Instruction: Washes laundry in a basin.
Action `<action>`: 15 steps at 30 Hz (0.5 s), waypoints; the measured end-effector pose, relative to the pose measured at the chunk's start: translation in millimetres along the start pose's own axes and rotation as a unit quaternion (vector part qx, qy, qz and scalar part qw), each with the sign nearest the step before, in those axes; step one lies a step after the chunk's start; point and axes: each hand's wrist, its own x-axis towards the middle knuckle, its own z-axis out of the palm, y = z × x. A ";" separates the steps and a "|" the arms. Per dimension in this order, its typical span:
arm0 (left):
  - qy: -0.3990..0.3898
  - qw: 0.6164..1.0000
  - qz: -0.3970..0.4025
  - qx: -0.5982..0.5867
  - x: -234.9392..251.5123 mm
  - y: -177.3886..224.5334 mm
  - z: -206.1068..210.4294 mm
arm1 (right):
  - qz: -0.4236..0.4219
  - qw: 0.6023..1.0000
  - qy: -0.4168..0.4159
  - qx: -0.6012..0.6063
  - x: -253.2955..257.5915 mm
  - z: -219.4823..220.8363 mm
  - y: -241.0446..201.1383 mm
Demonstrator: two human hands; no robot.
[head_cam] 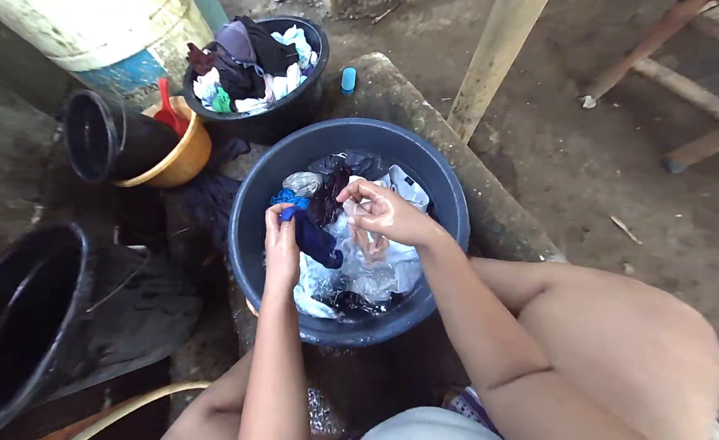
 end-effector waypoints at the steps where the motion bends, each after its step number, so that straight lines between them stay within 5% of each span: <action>1: -0.006 1.000 -0.006 -0.007 2.9 -4.8 1.4 | 0.000 1.000 0.000 0.020 1.3 1.9 6.3; 5: 0.008 0.991 -0.044 0.127 24.9 -68.6 6.7 | 0.035 0.999 0.016 0.001 13.3 -3.2 57.5; 9: -0.142 0.923 -0.143 0.328 29.9 -127.8 31.5 | 0.152 0.982 0.111 -0.014 22.0 -13.9 121.3; 12: -0.265 0.908 -0.225 0.237 18.5 -184.0 78.9 | 0.208 0.969 0.118 0.062 22.6 -2.5 138.4; 15: -0.217 0.931 -0.287 0.069 7.6 -218.5 117.1 | 0.187 0.976 0.055 0.094 23.4 8.5 120.8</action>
